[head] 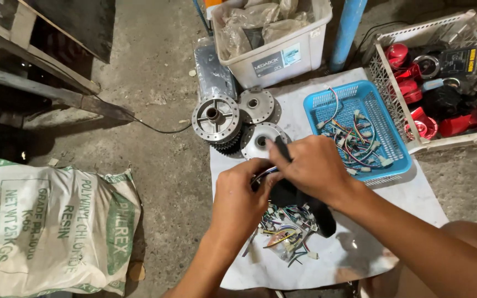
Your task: Untangling and inspecting a motorcycle wiring harness and hub component
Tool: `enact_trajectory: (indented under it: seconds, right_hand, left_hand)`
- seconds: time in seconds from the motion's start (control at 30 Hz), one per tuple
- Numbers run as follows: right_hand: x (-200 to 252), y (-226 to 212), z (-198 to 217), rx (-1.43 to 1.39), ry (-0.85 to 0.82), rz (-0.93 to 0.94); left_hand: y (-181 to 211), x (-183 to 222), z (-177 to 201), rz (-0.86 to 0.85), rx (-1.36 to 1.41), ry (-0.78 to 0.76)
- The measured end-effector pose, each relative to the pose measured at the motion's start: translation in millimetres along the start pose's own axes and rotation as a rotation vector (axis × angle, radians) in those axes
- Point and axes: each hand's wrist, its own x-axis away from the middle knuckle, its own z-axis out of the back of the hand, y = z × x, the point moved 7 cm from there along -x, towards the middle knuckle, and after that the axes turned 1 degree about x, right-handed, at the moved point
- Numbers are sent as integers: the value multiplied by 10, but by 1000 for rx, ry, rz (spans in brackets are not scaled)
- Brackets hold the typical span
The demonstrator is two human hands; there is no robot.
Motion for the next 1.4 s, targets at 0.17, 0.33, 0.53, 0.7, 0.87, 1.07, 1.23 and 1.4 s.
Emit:
enact_trajectory:
  seconds: [0.17,0.33,0.53,0.7,0.87,1.07,1.23,1.4]
  right_hand:
    - [60,47,15,-451,-73,-217]
    - [116,117,-89,-811,-281,-202]
    - [99,90,88,-534,-144,-101]
    - [109,143,-4,-635,-163,-147]
    - [93,353,-117,-817,-117,-208]
    - [158,513,-144,-1211,154,-561]
    - [209,348,18,-935,49,-379]
    - [86,91,334,-441,153,40]
  left_hand:
    - [0,-23,73,-133,-38,114]
    - [-182,-87,154,28,125,137]
    - [-407,-82,-33,166,344,73]
    - [-360,-123,5,128,372,73]
    - [-240,-134,70,83,410,124]
    - [-212,-94,150,127,563,223]
    - [-392,-93,-42,189,638,165]
    - [-380,-113,-46,121,406,125]
